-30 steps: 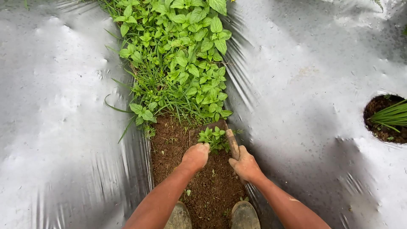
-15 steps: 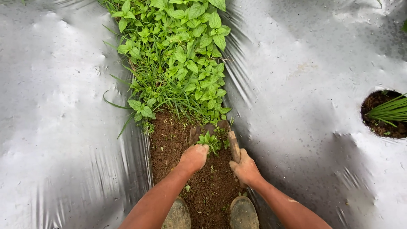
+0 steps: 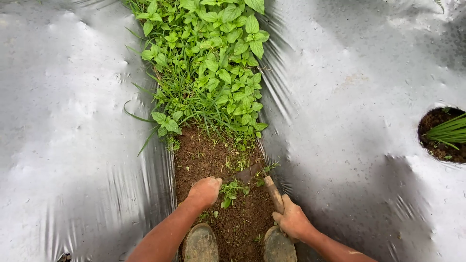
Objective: Using a hand hoe to remove weeds from the soil between plastic-covered garden beds
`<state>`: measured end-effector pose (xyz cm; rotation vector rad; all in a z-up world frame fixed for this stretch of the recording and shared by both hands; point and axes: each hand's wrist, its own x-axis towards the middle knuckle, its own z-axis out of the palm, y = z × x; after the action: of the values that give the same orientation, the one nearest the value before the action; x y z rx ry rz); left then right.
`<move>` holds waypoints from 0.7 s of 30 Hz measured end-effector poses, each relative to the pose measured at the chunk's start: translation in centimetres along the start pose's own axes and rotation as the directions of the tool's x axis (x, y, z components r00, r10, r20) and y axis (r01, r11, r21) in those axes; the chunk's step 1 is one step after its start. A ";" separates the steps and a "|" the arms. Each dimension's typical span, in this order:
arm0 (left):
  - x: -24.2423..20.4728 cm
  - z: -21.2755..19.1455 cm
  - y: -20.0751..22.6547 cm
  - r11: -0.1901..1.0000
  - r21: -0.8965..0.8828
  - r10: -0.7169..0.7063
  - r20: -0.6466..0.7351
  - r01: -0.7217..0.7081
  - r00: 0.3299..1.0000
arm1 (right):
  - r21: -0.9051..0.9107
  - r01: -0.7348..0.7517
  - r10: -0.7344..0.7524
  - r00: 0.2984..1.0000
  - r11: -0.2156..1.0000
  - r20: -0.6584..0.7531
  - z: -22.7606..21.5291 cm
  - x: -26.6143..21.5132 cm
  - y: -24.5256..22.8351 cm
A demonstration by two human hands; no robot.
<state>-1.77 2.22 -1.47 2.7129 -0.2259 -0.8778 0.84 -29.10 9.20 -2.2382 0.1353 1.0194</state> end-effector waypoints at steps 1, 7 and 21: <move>-0.2 0.6 -0.2 1.000 -0.016 -0.009 0.008 0.009 1.000 | -0.044 0.020 -0.020 1.000 0.999 0.018 0.4 -0.6 1.4; -1.3 -0.9 0.2 0.999 0.017 -0.051 0.033 0.050 0.998 | 0.178 0.030 -0.013 0.995 0.984 -0.097 0.2 2.2 -5.1; -3.9 -2.1 -1.5 0.996 0.019 -0.088 0.072 0.086 0.994 | 0.213 0.009 0.011 0.996 0.977 -0.092 2.0 2.2 -6.4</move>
<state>-3.57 4.99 1.88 2.7261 -0.1310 -1.0049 3.33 -22.57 10.13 -2.0892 0.2735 0.8583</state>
